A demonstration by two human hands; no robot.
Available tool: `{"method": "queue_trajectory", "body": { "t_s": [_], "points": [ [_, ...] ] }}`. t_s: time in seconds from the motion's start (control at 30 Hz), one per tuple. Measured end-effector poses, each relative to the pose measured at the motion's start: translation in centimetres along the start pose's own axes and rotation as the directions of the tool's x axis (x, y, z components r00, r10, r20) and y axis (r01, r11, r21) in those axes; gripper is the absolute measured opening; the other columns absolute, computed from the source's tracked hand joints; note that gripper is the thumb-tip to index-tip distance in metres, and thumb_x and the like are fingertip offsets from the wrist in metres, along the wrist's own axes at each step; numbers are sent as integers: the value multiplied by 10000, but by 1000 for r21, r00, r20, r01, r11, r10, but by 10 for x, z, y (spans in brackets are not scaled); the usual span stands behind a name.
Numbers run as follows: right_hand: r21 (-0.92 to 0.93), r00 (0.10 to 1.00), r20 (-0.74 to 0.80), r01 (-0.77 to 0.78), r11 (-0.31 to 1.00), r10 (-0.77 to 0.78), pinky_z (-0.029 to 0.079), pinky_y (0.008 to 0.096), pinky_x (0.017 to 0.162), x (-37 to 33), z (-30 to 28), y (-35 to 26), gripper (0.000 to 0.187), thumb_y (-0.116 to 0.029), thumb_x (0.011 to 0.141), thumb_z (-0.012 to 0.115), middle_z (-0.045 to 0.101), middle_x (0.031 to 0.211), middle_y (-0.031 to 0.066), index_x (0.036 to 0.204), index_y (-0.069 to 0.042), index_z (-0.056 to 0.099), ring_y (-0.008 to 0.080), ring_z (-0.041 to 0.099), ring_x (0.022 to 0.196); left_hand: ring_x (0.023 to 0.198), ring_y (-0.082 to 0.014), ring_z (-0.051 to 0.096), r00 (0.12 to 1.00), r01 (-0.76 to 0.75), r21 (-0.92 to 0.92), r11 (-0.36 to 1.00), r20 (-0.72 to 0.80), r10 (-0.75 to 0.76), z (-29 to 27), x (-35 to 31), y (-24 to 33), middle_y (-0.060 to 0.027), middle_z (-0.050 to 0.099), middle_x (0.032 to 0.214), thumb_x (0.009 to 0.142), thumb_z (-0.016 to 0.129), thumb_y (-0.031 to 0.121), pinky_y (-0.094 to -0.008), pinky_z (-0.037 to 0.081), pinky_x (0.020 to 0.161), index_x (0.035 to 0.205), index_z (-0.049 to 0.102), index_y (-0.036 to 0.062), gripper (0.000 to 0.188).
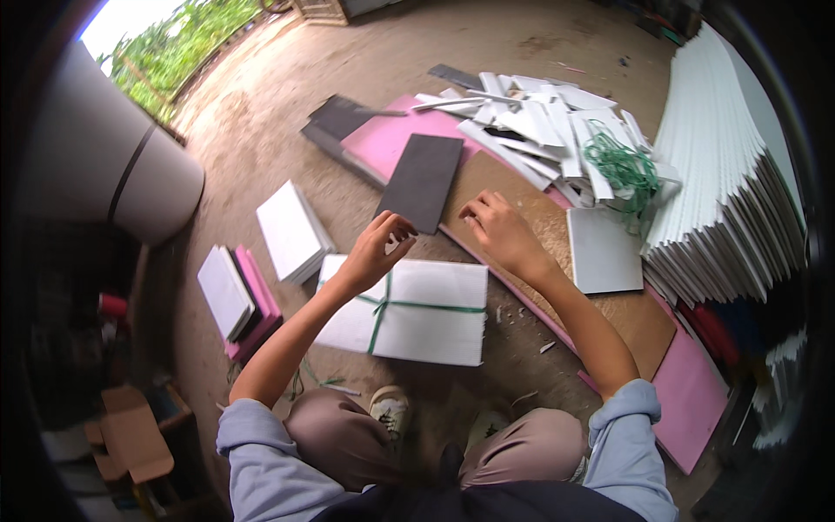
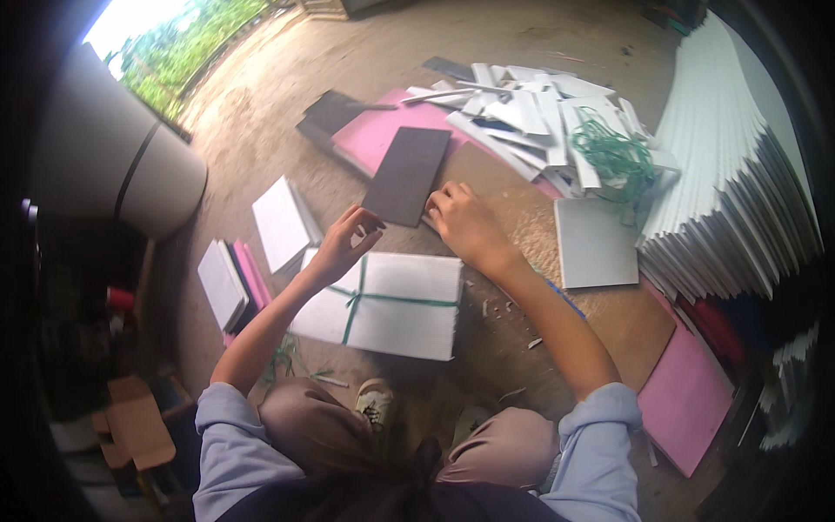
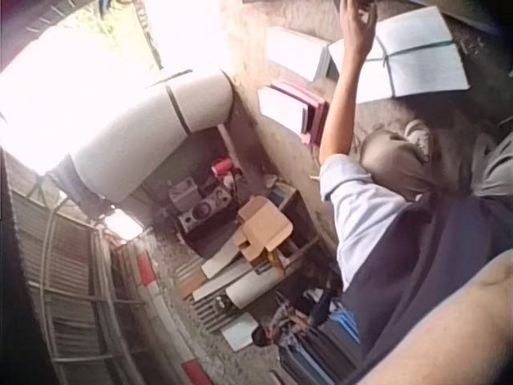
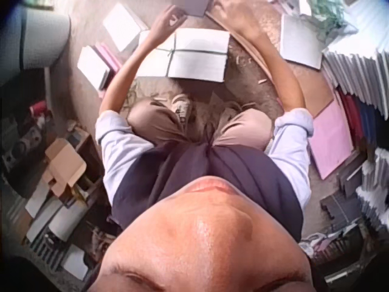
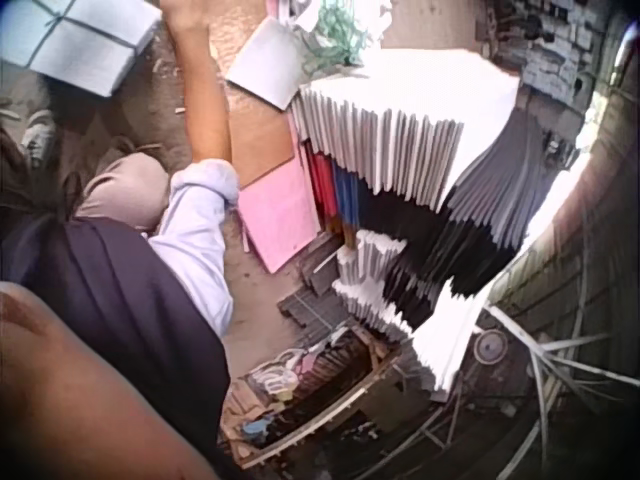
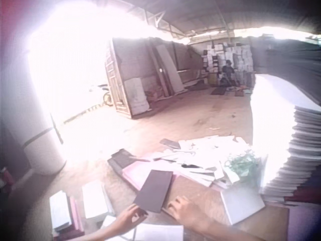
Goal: The person gathers loose white paper sheets into a neat stack, aligns the edges, and secures the bundle with a green string. They wrap the string around the stack, tie a knot, and trim the excess string with a utility knife.
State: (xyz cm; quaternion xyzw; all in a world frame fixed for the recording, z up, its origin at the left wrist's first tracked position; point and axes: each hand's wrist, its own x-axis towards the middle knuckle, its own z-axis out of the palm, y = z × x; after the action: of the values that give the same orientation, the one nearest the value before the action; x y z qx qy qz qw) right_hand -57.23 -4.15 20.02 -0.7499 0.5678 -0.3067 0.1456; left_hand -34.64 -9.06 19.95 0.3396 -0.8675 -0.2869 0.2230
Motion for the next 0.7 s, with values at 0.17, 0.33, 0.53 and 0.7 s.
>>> {"method": "queue_trajectory", "body": {
  "t_s": [0.17, 0.33, 0.53, 0.7],
  "points": [
    [101, 977, 202, 49, 994, -69, 419, 370, 798, 1, 58, -40, 186, -144, 809, 520, 526, 901, 137, 904, 14, 543, 283, 500, 911, 893, -237, 497, 990, -20, 252, 968, 139, -15, -29, -77, -29, -93, 488, 947, 742, 642, 192, -341, 417, 790, 928, 534, 48, 258],
    [37, 938, 343, 48, 998, -58, 414, 377, 792, 0, 89, -65, 267, -203, 813, 528, 529, 933, 170, 943, 30, 522, 312, 508, 880, 955, -271, 471, 985, -148, 312, 939, 133, 112, -29, -101, -46, -112, 479, 975, 704, 632, 164, -370, 406, 837, 938, 493, 37, 300],
    [33, 900, 427, -111, 993, 86, 420, 363, 717, -9, 86, -89, 303, -244, 810, 558, 542, 810, 151, 949, 15, 483, 270, 535, 776, 853, -233, 496, 983, -178, 406, 896, 24, 184, -11, -103, -57, -94, 496, 879, 746, 560, 141, -364, 431, 759, 852, 469, 10, 192],
    [93, 917, 387, -142, 986, 95, 417, 360, 725, -13, 98, -111, 451, -290, 714, 665, 541, 761, 119, 996, -10, 452, 263, 532, 779, 699, -286, 550, 998, -17, 77, 997, 62, 12, -19, -98, -60, -127, 564, 726, 817, 523, 162, -359, 432, 635, 889, 435, 28, 176]
  ]
}}
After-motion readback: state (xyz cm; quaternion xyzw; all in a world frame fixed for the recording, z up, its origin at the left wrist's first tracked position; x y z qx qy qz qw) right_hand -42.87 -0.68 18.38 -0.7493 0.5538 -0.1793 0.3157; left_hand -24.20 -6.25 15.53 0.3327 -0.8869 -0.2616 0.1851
